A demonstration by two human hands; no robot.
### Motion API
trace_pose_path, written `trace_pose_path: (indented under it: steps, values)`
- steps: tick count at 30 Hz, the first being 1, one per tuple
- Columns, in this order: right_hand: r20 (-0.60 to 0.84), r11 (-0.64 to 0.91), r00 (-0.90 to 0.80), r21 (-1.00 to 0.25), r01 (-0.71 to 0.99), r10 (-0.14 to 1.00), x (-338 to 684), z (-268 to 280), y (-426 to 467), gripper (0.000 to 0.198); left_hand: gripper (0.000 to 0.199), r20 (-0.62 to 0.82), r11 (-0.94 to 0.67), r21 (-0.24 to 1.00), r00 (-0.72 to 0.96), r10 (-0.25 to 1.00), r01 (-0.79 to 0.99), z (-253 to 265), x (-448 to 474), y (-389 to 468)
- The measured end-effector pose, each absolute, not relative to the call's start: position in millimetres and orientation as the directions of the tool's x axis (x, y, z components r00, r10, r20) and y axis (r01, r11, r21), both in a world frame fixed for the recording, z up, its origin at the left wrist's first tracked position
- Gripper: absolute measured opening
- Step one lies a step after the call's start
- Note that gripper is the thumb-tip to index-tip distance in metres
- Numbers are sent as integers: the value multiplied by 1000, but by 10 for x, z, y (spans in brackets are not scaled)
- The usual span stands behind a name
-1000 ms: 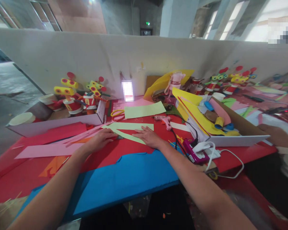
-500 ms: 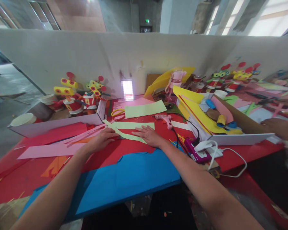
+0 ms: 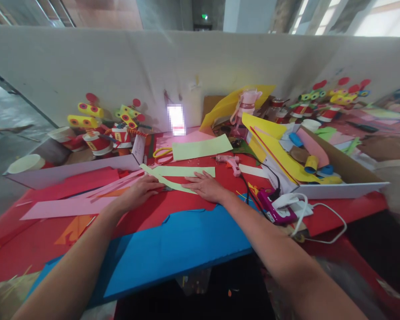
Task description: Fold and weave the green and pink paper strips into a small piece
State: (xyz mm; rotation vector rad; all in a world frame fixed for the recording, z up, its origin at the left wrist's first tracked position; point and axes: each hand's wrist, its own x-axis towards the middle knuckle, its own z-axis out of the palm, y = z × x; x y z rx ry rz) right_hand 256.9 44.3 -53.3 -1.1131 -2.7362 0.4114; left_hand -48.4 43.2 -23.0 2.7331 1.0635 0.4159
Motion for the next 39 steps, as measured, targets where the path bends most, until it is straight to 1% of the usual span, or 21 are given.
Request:
trace_pose_path:
  steps: [8, 16, 24, 34, 39]
  values:
    - [24, 699, -728, -300, 649, 685, 2582, -513, 451, 47, 30, 187, -717, 307, 699, 690, 626, -197, -459, 396]
    - [40, 669, -707, -366, 647, 706, 2569, -506, 445, 43, 30, 185, -711, 297, 692, 698, 638, -216, -363, 374]
    - [44, 667, -693, -318, 674, 720, 2560, -532, 445, 44, 32, 118, -692, 315, 696, 708, 650, -122, -384, 340]
    - [61, 661, -681, -320, 679, 729, 2561, -556, 438, 46, 30, 121, -655, 291, 653, 748, 697, -85, -456, 356]
    - [58, 626, -644, -317, 712, 762, 2401, -563, 414, 49, 31, 143, -679, 260, 668, 730, 687, -140, -403, 373]
